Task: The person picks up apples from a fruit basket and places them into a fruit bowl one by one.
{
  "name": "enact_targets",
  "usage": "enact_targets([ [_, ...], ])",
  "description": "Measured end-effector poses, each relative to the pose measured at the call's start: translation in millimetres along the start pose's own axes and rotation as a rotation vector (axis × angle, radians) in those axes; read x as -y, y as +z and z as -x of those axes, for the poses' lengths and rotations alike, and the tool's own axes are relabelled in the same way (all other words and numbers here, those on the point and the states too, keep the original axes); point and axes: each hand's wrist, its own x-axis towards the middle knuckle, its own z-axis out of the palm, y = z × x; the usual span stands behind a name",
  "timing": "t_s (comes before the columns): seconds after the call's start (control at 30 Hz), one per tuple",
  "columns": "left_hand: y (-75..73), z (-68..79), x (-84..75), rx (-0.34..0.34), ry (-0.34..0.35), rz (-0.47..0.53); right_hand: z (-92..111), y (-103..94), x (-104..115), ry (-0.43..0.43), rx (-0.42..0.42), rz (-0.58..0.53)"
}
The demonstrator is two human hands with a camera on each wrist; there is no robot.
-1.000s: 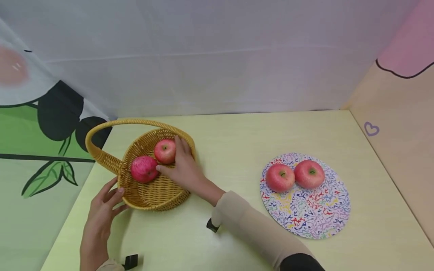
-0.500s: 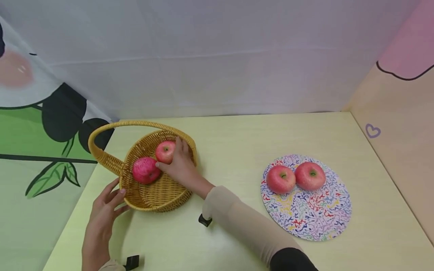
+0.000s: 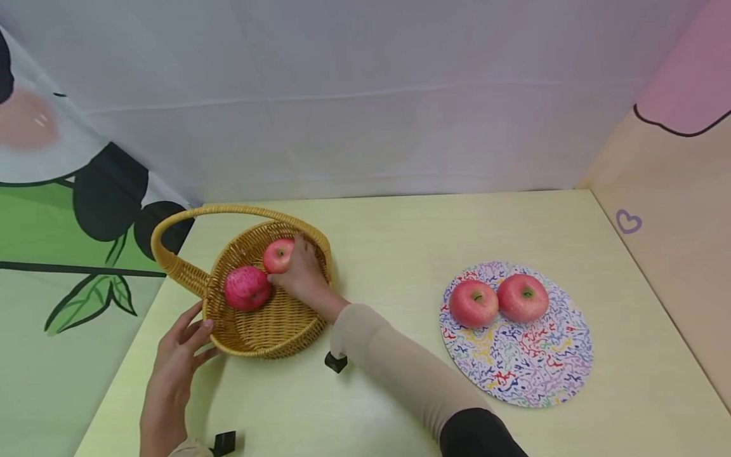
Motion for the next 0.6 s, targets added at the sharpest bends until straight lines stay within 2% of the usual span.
enact_targets([
  [0.33, 1.3, -0.1, 2.8, 0.000, 0.001, 0.010, -9, 3.2, -5, -0.006, 0.002, -0.025],
  [0.6, 2.4, -2.9, 4.0, 0.005, -0.003, 0.005, -14, 1.7, -9, -0.045, -0.026, -0.060],
])
